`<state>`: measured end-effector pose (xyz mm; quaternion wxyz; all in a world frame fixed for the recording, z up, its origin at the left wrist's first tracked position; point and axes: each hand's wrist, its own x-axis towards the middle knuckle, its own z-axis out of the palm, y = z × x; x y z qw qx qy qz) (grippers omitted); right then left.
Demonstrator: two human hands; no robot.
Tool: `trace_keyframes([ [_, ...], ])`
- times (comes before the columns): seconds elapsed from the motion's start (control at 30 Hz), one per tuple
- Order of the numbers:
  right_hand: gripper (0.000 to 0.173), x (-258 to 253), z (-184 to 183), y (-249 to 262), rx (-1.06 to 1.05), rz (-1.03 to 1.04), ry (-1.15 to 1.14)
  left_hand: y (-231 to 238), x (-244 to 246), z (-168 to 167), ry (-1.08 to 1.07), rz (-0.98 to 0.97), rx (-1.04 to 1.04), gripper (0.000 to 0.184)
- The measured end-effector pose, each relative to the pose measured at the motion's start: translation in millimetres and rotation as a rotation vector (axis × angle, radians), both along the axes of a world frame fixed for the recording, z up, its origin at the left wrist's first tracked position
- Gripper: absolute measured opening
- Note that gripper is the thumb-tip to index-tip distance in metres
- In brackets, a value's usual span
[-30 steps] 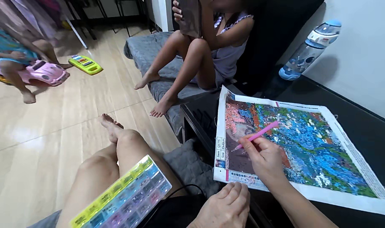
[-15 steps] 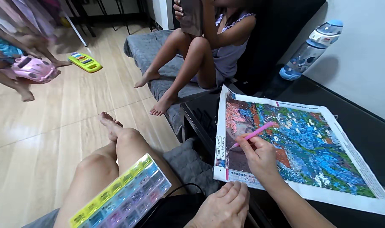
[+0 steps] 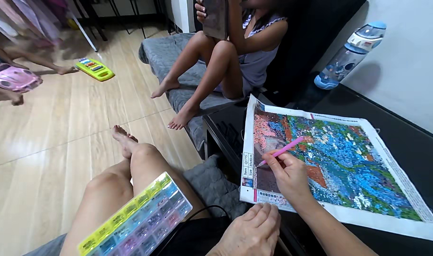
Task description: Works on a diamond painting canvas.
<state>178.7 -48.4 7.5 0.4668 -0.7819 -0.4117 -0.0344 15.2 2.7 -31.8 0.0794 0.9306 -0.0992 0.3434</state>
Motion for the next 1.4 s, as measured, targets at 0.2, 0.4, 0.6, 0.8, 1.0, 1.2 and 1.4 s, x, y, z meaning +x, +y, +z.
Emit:
trace_keyframes([
  [0.2,0.024,-0.3,1.1,-0.4,0.003,-0.002,-0.001,-0.2,-0.1,-0.9,-0.001,0.002,-0.003,0.027],
  [0.4,0.027,-3.6,0.6,-0.7,0.009,0.020,-0.047,-0.5,-0.3,-1.3,-0.005,0.001,-0.012,0.027],
  [0.6,0.025,-1.7,-1.5,-0.4,0.014,0.029,-0.058,-0.7,-0.3,-1.3,-0.004,0.000,-0.015,0.028],
  [0.8,0.024,-1.2,0.2,-0.1,0.013,0.008,-0.041,-0.9,0.4,-2.1,-0.017,0.002,-0.022,0.027],
  [1.0,0.026,0.7,0.1,-0.1,0.020,0.002,-0.062,-1.4,0.2,-2.6,-0.018,0.009,-0.023,0.027],
  [1.2,0.027,0.9,-1.1,-0.2,0.024,0.012,-0.049,-1.1,-0.5,-2.3,-0.011,0.006,-0.024,0.028],
  [1.4,0.025,-0.1,-0.2,0.0,0.013,0.019,-0.039,-1.3,-0.3,-2.6,-0.015,0.002,-0.030,0.028],
])
